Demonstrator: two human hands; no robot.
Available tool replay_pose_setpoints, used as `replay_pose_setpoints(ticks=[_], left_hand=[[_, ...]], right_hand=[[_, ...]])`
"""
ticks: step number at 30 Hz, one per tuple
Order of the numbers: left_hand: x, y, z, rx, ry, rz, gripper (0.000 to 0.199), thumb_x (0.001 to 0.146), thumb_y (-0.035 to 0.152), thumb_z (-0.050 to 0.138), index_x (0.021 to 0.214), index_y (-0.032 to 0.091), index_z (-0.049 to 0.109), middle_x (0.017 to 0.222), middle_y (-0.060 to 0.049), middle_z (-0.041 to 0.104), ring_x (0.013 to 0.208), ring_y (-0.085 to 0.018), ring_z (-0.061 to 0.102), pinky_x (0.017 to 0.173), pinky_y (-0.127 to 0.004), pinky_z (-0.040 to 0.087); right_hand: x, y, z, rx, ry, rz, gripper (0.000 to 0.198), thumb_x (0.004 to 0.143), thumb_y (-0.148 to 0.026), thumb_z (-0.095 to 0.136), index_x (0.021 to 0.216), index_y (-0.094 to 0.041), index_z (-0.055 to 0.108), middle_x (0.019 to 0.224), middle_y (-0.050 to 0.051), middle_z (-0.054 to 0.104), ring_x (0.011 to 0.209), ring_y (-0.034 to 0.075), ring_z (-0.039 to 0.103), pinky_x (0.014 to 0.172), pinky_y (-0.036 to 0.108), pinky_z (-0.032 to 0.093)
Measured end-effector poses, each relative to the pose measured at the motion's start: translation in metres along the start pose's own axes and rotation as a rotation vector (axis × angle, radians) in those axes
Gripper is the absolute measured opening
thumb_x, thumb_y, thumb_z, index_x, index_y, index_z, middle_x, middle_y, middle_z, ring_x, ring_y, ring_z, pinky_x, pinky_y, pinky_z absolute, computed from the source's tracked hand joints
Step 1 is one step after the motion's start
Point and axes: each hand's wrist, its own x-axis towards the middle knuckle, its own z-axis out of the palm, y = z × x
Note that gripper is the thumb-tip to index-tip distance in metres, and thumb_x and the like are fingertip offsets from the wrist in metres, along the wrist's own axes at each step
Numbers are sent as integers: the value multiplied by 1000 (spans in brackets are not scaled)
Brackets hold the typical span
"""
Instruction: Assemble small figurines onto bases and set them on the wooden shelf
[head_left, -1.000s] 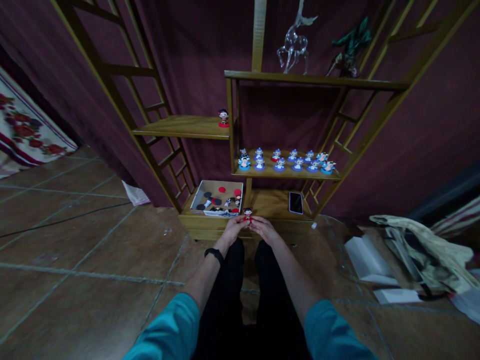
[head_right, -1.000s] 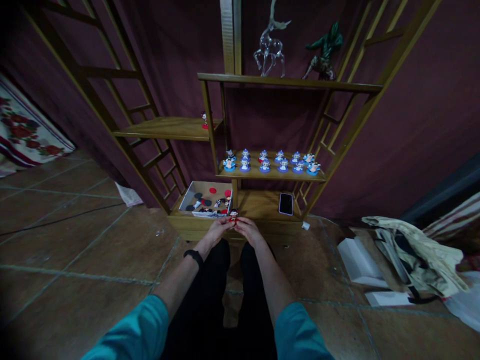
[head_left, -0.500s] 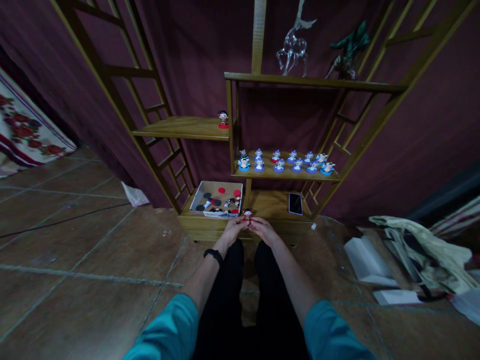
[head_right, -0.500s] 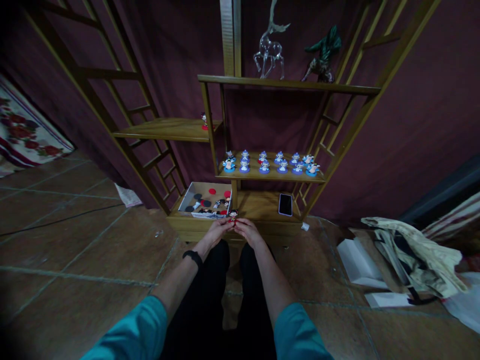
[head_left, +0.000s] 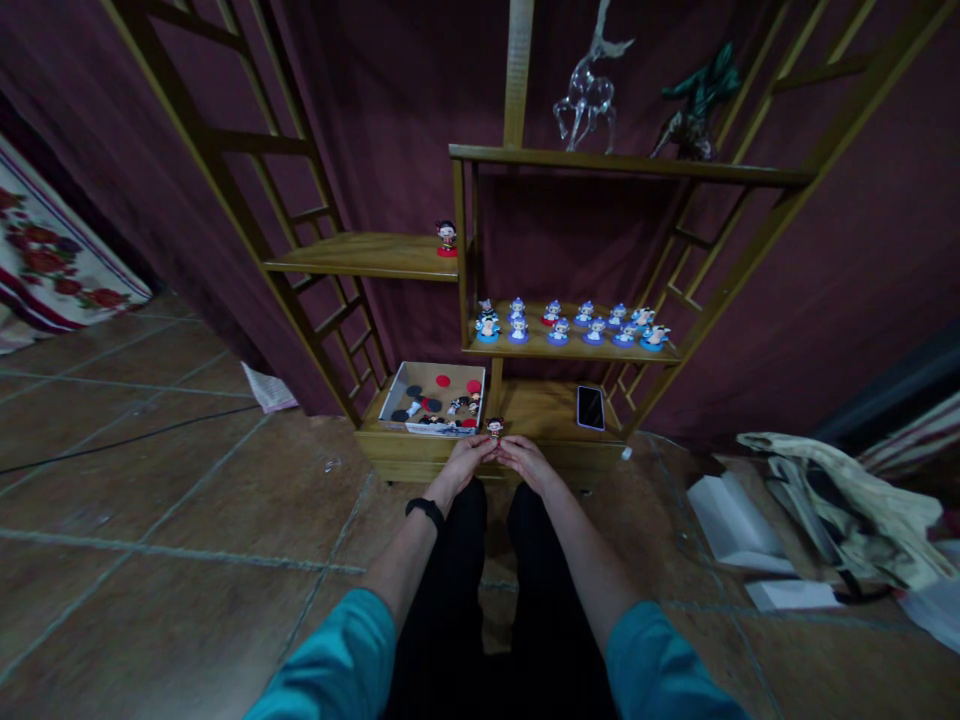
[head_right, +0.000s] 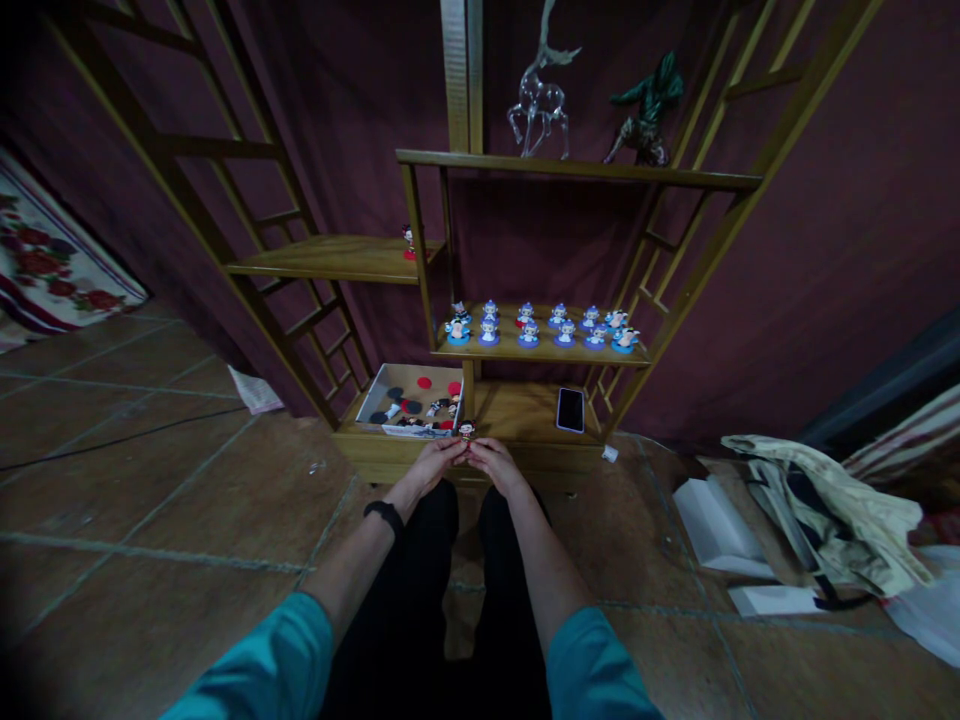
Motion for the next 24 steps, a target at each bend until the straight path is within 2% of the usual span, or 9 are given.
replay_pose_setpoints(ticks=[4,9,15,24], left_hand=[[0,0,0,6,10,14,35,58,29,77,86,11,68,83,-8,67,72,-13,61,69,-24,45],[1,-3,0,22,78,31,39,55,25,78,89,10,66,82,-8,68,69,-12,60,67,-23,44],[0,-3,2,30,141,65,45,49,20,80,91,11,64,78,-5,68,66,-11,59,71,-26,44],[0,-5,2,32,168,106,48,47,16,80,91,11,62,77,-4,67,69,-12,59,76,-29,44]], right_hand=[[-1,0,0,-2,-14,-13,25,62,-33,72,81,-19,64,81,2,67,76,13,62,82,32,46],[-3,-1,1,12,-25,-24,27,61,-30,73,85,-20,65,84,2,68,75,12,62,83,33,46],[-3,0,1,26,6,-2,33,57,-28,75,87,-19,66,84,3,69,76,14,63,84,34,45],[-6,-4,5,15,3,-6,32,57,-27,74,88,-20,66,87,3,69,78,15,62,85,34,44]])
